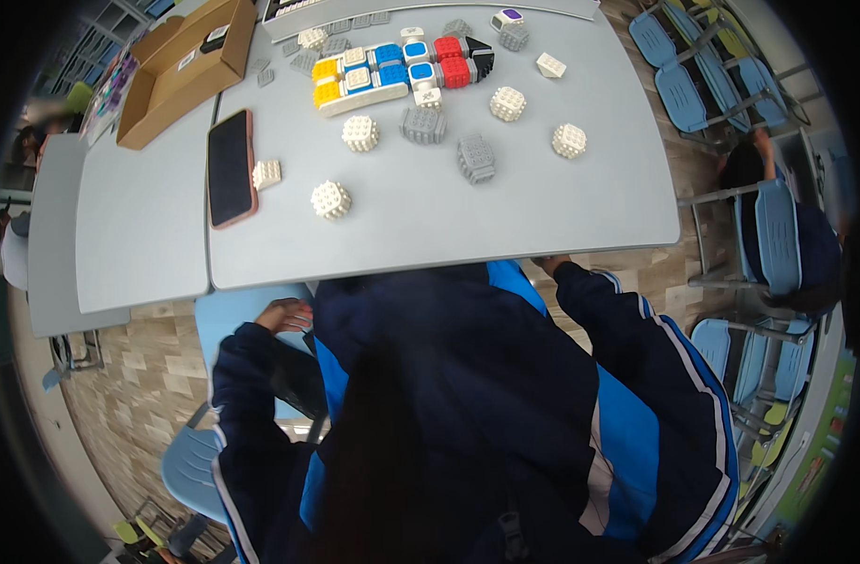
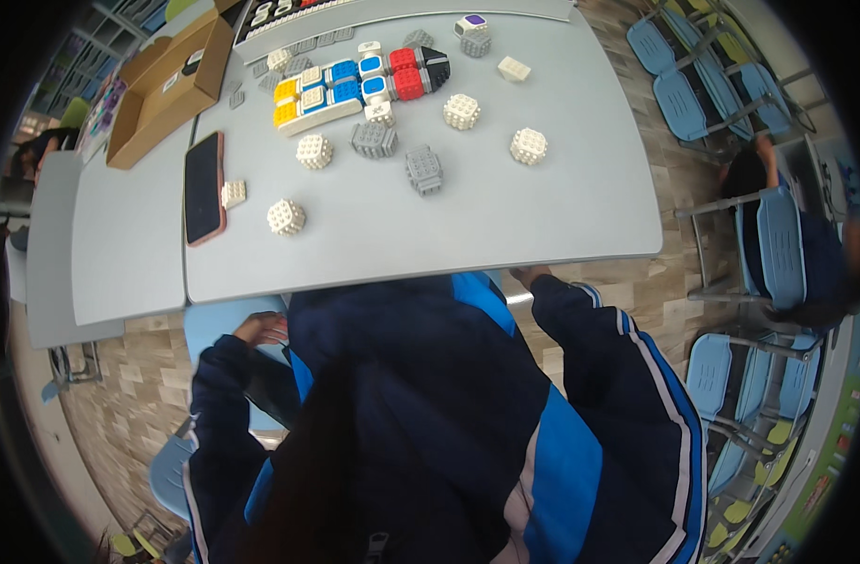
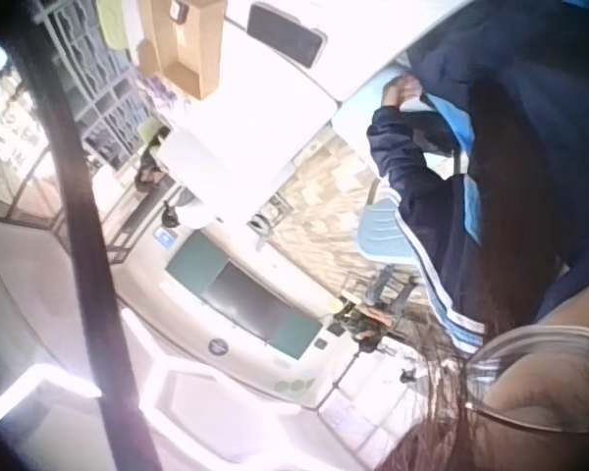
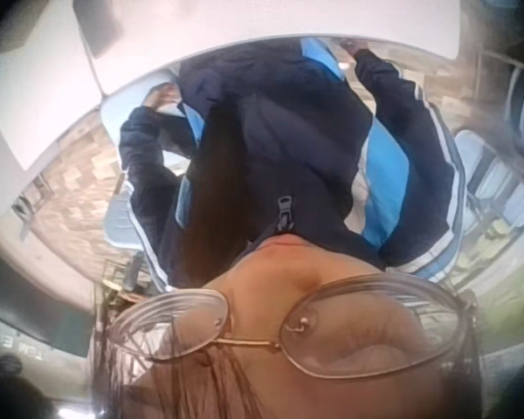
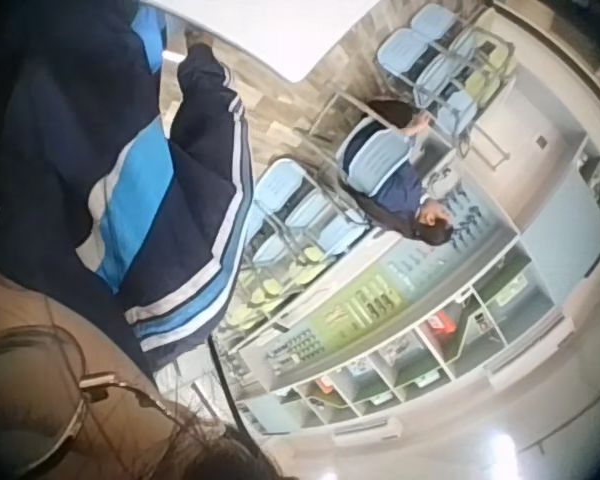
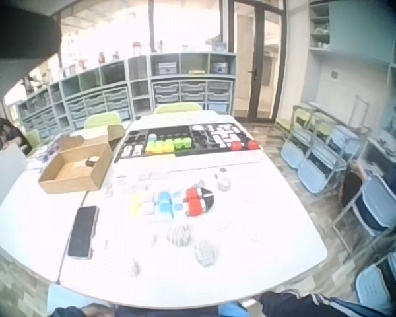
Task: The person assembles a structure using small interlocking plastic blocks. They connect gray and white pieces to form a base, then attach a larger pre-assembled block with blue, yellow, and red sections to complete the model.
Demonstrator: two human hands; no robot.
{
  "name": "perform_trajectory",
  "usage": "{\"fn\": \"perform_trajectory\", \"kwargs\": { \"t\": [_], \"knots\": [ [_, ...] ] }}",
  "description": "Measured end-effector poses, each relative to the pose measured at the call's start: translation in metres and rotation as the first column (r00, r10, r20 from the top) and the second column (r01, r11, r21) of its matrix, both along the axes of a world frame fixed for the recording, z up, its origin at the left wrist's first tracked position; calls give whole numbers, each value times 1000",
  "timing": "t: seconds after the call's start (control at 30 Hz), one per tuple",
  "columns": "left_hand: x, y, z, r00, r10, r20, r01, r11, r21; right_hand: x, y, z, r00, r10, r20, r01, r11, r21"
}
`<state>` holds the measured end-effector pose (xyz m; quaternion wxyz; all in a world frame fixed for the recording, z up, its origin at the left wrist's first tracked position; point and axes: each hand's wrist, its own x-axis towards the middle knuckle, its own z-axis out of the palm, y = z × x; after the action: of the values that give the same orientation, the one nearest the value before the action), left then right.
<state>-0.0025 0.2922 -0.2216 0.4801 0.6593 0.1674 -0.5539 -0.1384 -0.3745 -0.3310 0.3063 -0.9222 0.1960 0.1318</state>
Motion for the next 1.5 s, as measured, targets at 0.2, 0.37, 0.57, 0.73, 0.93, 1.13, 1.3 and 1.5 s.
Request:
{"fn": "perform_trajectory", "kwargs": {
  "t": [0.2,0.37,0.57,0.73,0.93,1.13,1.3,1.5],
  "knots": [
    [-61,-2,-133,746,26,665,-238,943,231,-52,77,-36,915,-401,35,387,901,194],
    [-86,-36,-162,444,-397,803,-271,795,543,-90,140,-1,911,-400,-102,407,911,61],
    [-83,-59,-133,549,-448,705,-215,740,637,-98,148,31,903,-356,-239,360,932,-28],
    [-82,-57,-116,557,-478,679,-211,710,672,-89,137,38,928,-259,-269,253,966,-58],
    [-87,-61,-77,527,-509,681,-202,703,682,-67,115,50,950,-52,-307,32,997,-68],
    [-91,-95,55,563,-639,524,115,689,716,-25,95,174,796,392,-461,-440,898,5],
    [-52,-199,267,777,-594,208,471,768,433,41,96,380,555,818,149,-805,483,344],
    [7,-287,332,492,-339,802,335,924,185,124,110,401,651,409,639,-611,782,123]
  ]
}}
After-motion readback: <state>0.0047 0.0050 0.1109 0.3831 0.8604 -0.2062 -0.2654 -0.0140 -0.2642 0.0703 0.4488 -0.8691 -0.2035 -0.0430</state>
